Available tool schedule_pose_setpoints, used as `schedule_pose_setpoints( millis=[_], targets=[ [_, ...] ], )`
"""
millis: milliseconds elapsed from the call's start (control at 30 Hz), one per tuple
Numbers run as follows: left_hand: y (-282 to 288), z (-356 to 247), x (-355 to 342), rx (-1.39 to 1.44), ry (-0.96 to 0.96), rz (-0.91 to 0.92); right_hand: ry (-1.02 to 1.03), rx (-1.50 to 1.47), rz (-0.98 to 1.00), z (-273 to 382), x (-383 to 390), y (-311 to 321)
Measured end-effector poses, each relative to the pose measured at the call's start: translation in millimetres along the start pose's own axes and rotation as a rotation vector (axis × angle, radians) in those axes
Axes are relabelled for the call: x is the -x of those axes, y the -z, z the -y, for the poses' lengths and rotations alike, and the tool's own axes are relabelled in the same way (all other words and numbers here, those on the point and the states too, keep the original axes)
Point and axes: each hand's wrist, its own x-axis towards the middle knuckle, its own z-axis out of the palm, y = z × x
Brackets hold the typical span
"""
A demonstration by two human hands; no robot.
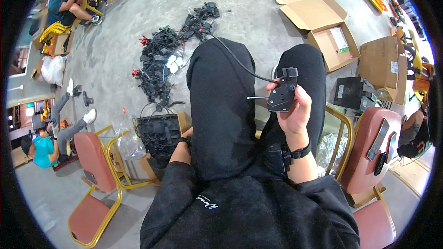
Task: The person sits on the floor and uses a screwdriver to unscrew and disassemble a small black electronic component held in a clamp. They remove a screw, inspect the internal parts, and then reassemble the component by screwing it back together.
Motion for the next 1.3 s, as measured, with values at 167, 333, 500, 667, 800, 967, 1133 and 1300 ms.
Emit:
schedule_pose_setpoints(
  millis=[167,333,500,667,800,967,1133,1300],
  targets=[
    [8,18,10,-0.022,0.004,0.002,0.041,0.027,0.003,1,2,0],
    [10,18,16,-0.041,0.024,0.012,0.078,0.061,-0.001,3,2,3],
    [13,21,23,-0.053,0.029,0.014,0.066,-0.031,0.067,6,4,1],
    [15,18,25,-0.073,0.026,0.023,0.059,0.02,0.067,9,6,-1],
    [18,19,29,-0.086,0.026,0.025,0.066,0.011,0.058,10,8,-6],
    [19,15,31,-0.103,0.026,0.035,0.067,0.02,0.016,9,7,-4],
    [27,20,30,-0.117,0.018,0.041,0.041,0.026,0.014,9,10,-6],
    [29,26,28,-0.112,0.013,0.048,0.012,0.022,0.029,4,9,-2]
  ],
)
